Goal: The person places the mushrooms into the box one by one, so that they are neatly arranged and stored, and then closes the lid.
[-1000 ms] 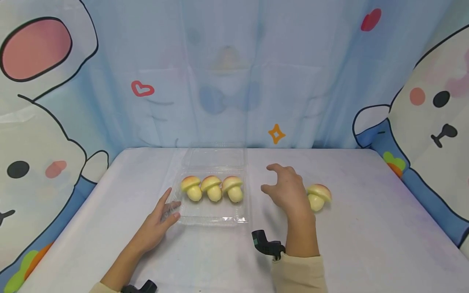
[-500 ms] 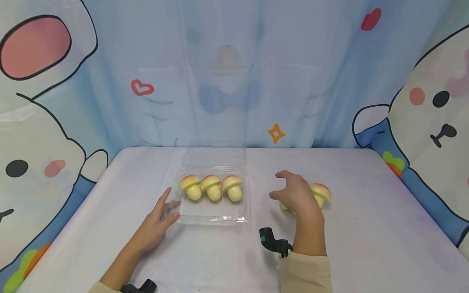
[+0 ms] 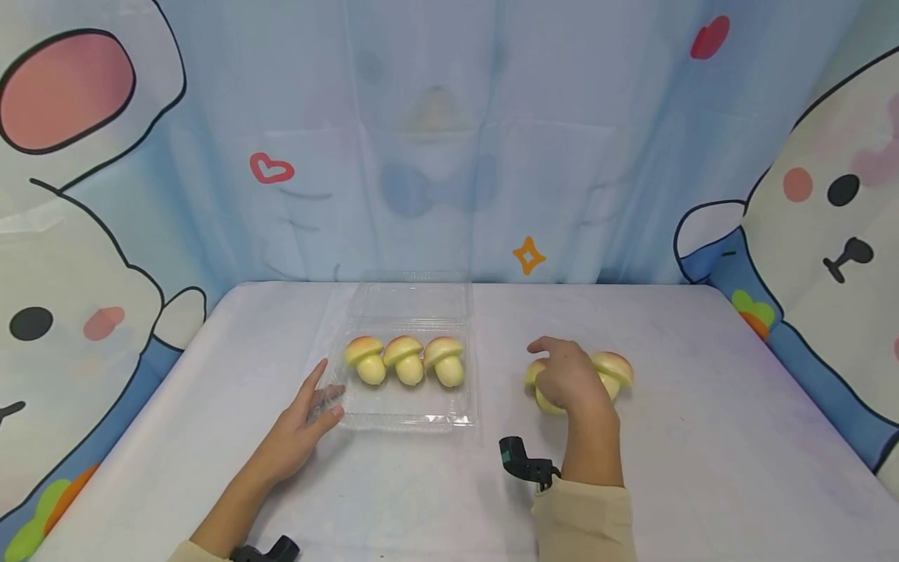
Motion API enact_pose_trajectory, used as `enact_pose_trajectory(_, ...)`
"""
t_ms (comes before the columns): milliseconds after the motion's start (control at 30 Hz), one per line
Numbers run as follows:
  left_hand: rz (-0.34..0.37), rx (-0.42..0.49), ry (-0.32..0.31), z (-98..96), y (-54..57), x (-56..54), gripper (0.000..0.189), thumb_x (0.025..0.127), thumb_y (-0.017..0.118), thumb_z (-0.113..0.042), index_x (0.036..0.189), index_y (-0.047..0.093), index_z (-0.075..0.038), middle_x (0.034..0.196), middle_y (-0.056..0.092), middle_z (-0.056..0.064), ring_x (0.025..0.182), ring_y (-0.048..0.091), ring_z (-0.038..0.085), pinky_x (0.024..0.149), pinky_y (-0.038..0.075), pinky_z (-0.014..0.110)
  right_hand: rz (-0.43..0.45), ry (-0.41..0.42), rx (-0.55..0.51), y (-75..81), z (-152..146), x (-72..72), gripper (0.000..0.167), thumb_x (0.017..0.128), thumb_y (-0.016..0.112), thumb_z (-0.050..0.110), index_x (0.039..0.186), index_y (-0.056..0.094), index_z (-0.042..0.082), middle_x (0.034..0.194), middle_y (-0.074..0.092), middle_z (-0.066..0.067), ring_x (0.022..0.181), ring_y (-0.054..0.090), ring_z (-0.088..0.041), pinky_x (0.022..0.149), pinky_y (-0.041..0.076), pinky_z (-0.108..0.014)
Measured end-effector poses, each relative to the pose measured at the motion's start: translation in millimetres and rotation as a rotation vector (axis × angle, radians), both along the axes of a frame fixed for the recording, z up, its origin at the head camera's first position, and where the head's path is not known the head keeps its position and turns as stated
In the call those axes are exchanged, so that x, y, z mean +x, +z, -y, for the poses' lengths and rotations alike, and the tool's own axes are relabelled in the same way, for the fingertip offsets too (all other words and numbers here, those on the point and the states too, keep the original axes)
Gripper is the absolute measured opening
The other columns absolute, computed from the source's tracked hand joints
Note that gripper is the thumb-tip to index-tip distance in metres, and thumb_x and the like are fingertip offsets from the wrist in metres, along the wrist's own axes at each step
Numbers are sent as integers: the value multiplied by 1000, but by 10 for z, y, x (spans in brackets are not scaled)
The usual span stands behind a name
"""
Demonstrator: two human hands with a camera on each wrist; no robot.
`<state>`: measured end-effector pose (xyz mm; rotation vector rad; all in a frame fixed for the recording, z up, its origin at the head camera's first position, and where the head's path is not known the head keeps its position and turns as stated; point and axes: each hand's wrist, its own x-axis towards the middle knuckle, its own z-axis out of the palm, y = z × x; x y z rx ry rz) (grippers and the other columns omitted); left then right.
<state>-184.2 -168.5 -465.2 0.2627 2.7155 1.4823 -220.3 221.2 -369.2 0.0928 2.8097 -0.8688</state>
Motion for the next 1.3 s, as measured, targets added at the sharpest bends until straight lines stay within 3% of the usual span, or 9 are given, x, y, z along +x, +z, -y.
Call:
enact_pose_trajectory(133,0,2,-1,2,-4,0,82,103,60,-44,168,11,-29,155,54,10,152,37,42,120,24,70,-18,-8,5,-54,-6,-23,65,77,54,-9,141,56,-1,136,57,-31,107,53,-39,78,47,-40)
enact_pose_trajectory(300,-2,6,-2,4,-7,0,82,103,60,-42,167,11,-29,154,55,10,151,38,42,119,26,70,-19,-68,-11,-110,27,-57,60,80,63,-5,139,57,-1,134,56,-32,108,53,-40,81,49,-43)
enact_pose_trajectory(533,-1,13,-3,4,-10,2,82,103,60,-43,167,11,-29,154,55,9,150,39,42,119,27,70,-79,-69,-22,-181,31,-95,56,79,63,-3,135,60,1,135,57,-31,108,53,-40,82,47,-44)
enact_pose_trajectory(733,2,22,0,2,-15,-8,82,103,61,-43,167,11,-30,154,55,9,151,40,41,120,26,69,-65,-84,-39,-195,38,-103,56,80,61,-2,135,60,2,140,54,-31,110,53,-41,81,46,-43)
enact_pose_trajectory(1300,-5,14,-5,6,-12,-6,83,103,60,-45,168,11,-28,155,54,11,150,39,42,120,25,69,-111,-44,-40,-119,26,-76,58,81,60,3,138,59,2,134,58,-29,106,53,-38,76,43,-37)
